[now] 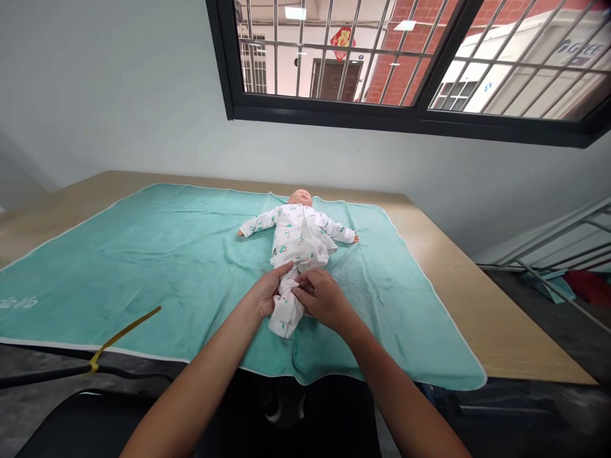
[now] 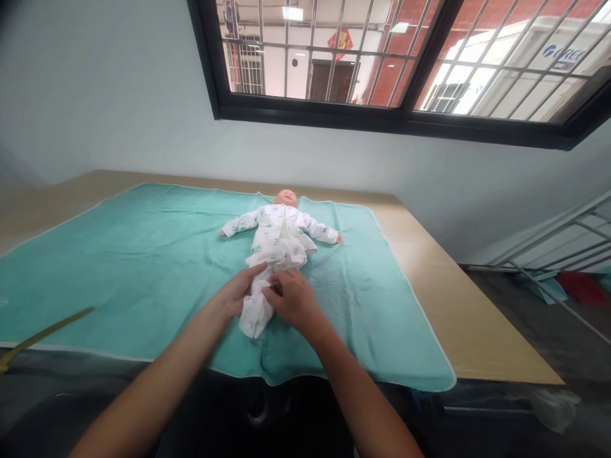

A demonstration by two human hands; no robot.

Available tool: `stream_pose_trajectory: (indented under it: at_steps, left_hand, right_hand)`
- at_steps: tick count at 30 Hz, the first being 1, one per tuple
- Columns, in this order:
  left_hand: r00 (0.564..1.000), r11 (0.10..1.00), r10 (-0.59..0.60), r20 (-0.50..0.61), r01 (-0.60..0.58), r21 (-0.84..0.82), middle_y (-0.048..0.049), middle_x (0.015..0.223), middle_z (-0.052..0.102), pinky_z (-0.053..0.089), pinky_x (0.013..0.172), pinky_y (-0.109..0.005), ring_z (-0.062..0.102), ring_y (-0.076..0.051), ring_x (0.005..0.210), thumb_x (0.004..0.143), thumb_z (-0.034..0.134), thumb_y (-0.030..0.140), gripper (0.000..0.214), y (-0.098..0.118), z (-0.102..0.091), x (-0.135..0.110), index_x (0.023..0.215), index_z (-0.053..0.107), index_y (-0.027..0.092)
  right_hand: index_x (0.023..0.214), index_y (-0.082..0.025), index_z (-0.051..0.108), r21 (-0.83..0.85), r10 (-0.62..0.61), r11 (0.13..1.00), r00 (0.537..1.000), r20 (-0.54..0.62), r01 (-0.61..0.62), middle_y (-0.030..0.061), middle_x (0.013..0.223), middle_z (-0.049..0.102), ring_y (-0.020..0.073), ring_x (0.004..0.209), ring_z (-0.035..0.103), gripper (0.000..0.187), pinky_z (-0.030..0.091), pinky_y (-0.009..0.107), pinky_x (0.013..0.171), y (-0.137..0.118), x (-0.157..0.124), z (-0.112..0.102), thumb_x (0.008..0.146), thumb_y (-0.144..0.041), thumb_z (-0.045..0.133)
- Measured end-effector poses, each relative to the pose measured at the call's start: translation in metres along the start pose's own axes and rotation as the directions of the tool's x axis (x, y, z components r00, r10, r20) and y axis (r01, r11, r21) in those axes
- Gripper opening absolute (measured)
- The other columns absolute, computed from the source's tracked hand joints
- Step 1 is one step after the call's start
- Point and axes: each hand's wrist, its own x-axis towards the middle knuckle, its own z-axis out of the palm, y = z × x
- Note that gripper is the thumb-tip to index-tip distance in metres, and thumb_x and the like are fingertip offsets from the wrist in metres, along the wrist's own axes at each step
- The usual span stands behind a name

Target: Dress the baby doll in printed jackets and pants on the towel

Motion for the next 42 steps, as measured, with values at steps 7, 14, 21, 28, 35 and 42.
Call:
stream_pose_trajectory:
  at_steps: [7, 14, 21, 28, 35, 42]
  left_hand:
    - [0.989, 0.99, 0.129, -0.076, -0.123, 0.073, -0.0108, 0.09, 0.074, 0.058, 0.072, -0.035, 0.072, -0.025, 0.08, 0.085, 0.059, 0.058, 0.05, 0.009, -0.005, -0.003, 0.108, 0.067, 0.014]
    - [0.971, 0.972, 0.231, -0.064, -0.227, 0.061, -0.0116, 0.096, 0.074, 0.058, 0.074, -0.033, 0.071, -0.024, 0.084, 0.086, 0.056, 0.062, 0.055, 0.005, -0.009, 0.009, 0.112, 0.065, 0.015]
    - [0.838, 0.859, 0.509, -0.195, -0.481, 0.175, -0.0043, 0.095, 0.071, 0.054, 0.068, -0.027, 0.067, -0.016, 0.072, 0.086, 0.066, 0.037, 0.051, 0.002, 0.002, 0.011, 0.133, 0.049, 0.025]
    - [0.585, 0.601, 0.774, -0.242, -0.556, 0.575, 0.0045, 0.064, 0.054, 0.039, 0.054, -0.021, 0.047, -0.01, 0.055, 0.086, 0.06, 0.044, 0.025, 0.015, 0.0, 0.039, 0.09, 0.059, 0.019]
    - [0.535, 0.545, 0.807, -0.25, -0.512, 0.664, 0.0022, 0.065, 0.054, 0.037, 0.058, -0.023, 0.045, -0.012, 0.06, 0.091, 0.052, 0.04, 0.028, 0.029, -0.008, 0.054, 0.076, 0.056, 0.018]
    - [0.597, 0.494, 0.791, -0.133, -0.496, 0.714, 0.0021, 0.059, 0.054, 0.035, 0.054, -0.024, 0.044, -0.013, 0.055, 0.09, 0.054, 0.046, 0.032, 0.027, -0.014, 0.055, 0.076, 0.058, 0.018]
  right_hand:
    - [0.086, -0.019, 0.058, -0.095, 0.073, 0.992, 0.992, -0.103, -0.083, 0.0038, 0.078, 0.063, 0.0183, 0.073, 0.055, 0.013, 0.035, 0.029, 0.065, 0.006, 0.023, 0.0, 0.094, -0.027, 0.051]
    - [0.093, -0.019, 0.056, -0.097, 0.192, 0.97, 0.952, -0.24, -0.221, 0.0053, 0.078, 0.064, 0.0189, 0.067, 0.056, 0.015, 0.032, 0.029, 0.061, 0.013, 0.036, 0.018, 0.098, -0.028, 0.045]
    - [0.089, -0.021, 0.056, 0.05, 0.223, 0.975, 0.946, -0.234, -0.217, 0.0026, 0.078, 0.063, 0.0184, 0.07, 0.057, 0.011, 0.036, 0.028, 0.063, 0.017, 0.042, 0.024, 0.094, -0.028, 0.049]
    - [0.088, -0.022, 0.055, 0.104, 0.127, 0.99, 0.893, -0.431, -0.09, 0.0052, 0.08, 0.06, 0.0199, 0.073, 0.055, 0.012, 0.041, 0.031, 0.068, -0.005, -0.009, 0.03, 0.093, -0.032, 0.05]
    - [0.081, -0.022, 0.06, 0.278, 0.246, 0.941, 0.955, -0.163, -0.195, 0.0033, 0.075, 0.06, 0.0158, 0.059, 0.053, 0.013, 0.04, 0.029, 0.06, -0.021, -0.059, 0.057, 0.09, -0.029, 0.055]
    - [0.117, -0.024, 0.052, 0.916, 0.648, 0.331, 0.76, -0.045, -0.228, 0.0021, 0.087, 0.066, 0.0117, 0.048, 0.055, 0.035, 0.036, 0.022, 0.038, -0.033, -0.04, 0.065, 0.089, -0.044, 0.055]
